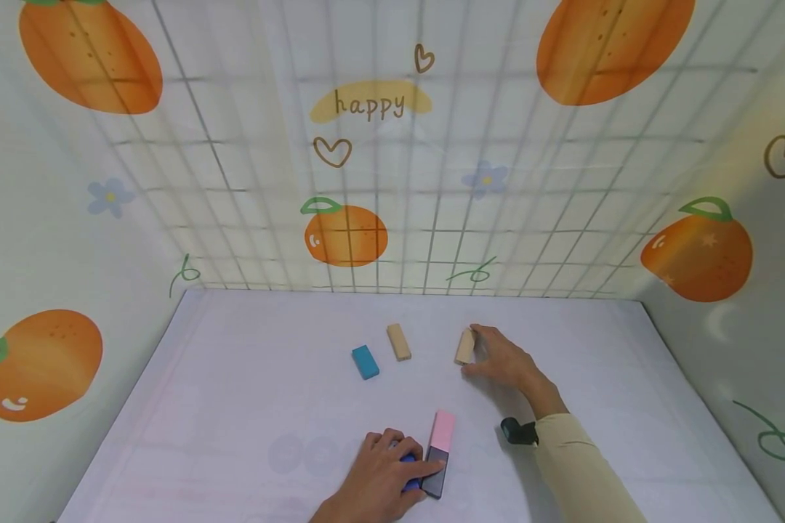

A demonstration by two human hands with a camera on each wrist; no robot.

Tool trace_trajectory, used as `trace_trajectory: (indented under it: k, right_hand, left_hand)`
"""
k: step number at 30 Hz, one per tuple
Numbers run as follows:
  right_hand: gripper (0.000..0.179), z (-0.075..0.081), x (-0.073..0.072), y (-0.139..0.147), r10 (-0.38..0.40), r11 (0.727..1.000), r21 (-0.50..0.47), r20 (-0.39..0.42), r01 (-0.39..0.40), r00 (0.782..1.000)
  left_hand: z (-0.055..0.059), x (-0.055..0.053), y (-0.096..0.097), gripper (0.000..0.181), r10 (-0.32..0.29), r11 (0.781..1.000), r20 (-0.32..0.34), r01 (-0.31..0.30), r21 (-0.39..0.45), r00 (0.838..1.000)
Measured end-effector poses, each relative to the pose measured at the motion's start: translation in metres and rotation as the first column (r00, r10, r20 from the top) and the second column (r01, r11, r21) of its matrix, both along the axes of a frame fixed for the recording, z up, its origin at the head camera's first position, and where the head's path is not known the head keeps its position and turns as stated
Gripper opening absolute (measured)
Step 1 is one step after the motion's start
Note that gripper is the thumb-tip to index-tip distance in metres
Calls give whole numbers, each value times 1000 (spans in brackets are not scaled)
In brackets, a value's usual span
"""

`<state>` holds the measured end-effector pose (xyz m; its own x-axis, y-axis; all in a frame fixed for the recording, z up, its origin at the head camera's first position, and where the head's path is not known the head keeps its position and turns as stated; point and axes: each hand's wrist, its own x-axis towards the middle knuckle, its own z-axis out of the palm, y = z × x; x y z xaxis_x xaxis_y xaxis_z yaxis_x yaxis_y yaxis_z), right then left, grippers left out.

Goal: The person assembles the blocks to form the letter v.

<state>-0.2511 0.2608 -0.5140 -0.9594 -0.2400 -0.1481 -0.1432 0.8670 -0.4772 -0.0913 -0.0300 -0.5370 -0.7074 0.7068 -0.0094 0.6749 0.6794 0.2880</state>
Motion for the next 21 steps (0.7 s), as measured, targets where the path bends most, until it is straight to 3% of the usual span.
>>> trace_trajectory:
  k: [21]
  right_hand:
    - [83, 2, -2, 0, -25, 1000, 3, -9, 25, 1000]
  left_hand:
    - [2, 0, 1, 53, -5, 1000, -5, 5, 4, 1000]
